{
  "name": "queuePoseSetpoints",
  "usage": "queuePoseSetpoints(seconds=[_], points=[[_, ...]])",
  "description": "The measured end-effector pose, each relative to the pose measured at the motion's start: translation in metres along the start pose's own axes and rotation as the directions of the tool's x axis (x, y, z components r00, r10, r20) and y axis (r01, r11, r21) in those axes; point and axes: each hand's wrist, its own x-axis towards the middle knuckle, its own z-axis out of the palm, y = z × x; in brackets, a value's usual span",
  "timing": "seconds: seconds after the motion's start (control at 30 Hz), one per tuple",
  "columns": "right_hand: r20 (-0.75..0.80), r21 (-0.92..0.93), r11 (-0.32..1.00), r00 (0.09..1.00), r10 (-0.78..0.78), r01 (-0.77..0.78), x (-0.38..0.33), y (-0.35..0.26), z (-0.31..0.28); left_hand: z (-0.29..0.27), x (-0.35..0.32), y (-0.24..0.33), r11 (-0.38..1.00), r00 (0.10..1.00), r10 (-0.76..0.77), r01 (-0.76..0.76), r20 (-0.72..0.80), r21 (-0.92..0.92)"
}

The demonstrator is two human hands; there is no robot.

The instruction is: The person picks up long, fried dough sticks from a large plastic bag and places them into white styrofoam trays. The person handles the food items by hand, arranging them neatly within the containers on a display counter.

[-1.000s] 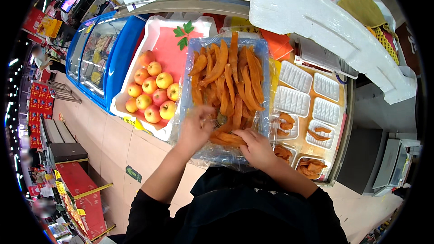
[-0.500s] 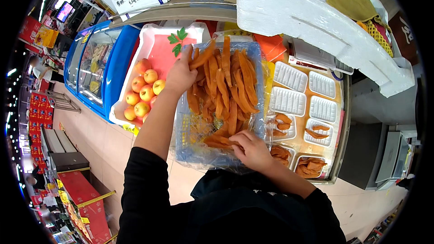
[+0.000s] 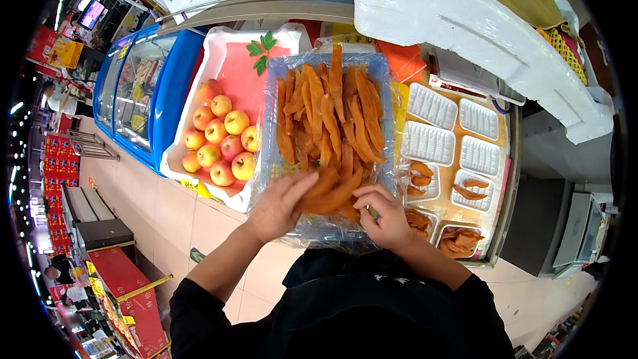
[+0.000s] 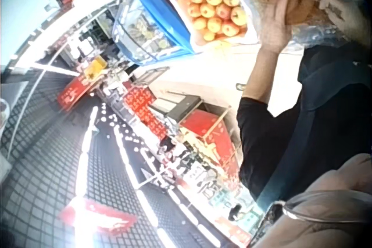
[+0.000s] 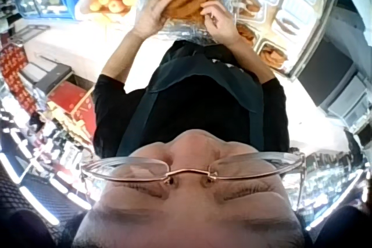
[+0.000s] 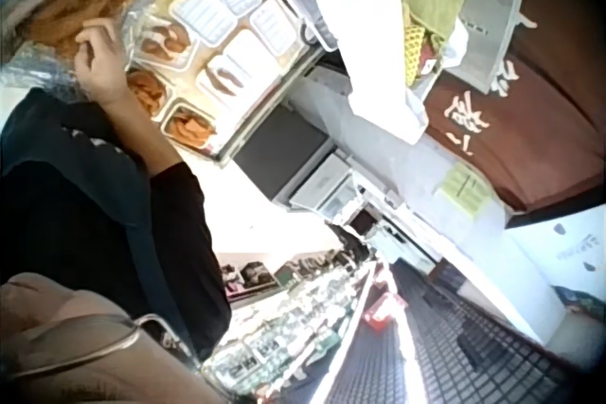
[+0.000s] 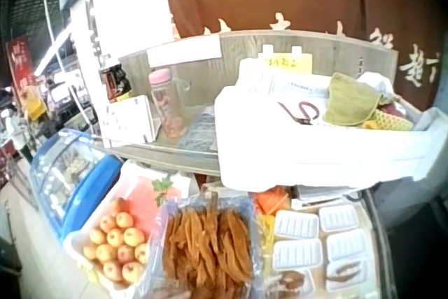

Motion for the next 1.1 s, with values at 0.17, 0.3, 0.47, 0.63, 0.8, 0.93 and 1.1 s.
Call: queuePoseSetpoints(seconds=[0.17, 0.3, 0.47, 0.63, 0.8, 0.93, 1.1], points=[[-0.04, -0.001, 0.997, 0.997, 0.073, -0.073, -0.004, -0.002, -0.001, -0.023, 0.002, 0.014, 0.978, 0.939, 0.001, 0.071, 0.343, -0.198], [0.012, -0.126, 0.992, 1.0, 0.019, -0.018, -0.003, -0.001, 0.001, -0.024, 0.045, 0.0, 0.953, 0.979, -0.205, 0.201, 0.003, -0.225], [0.076, -0.216, 0.976, 0.997, -0.009, 0.025, -0.001, -0.001, 0.005, 0.011, 0.143, 0.001, 0.822, 0.805, -0.543, 0.568, -0.239, 0.044], [0.069, -0.23, 0.973, 0.998, -0.011, 0.026, -0.002, -0.002, 0.006, 0.009, 0.171, -0.002, 0.737, 0.727, -0.659, 0.675, -0.194, 0.027], [0.072, -0.241, 0.97, 0.997, -0.023, 0.04, -0.004, 0.0, 0.008, 0.016, 0.174, -0.003, 0.709, 0.704, -0.693, 0.705, -0.156, 0.026], [0.077, -0.235, 0.972, 0.997, -0.015, 0.033, -0.004, 0.003, 0.007, 0.025, 0.175, 0.005, 0.696, 0.665, -0.708, 0.714, -0.239, -0.073], [0.044, -0.175, 0.984, 0.999, -0.019, 0.026, -0.003, -0.002, 0.005, 0.028, 0.157, -0.029, 0.822, 0.699, -0.568, 0.503, -0.435, -0.265]])
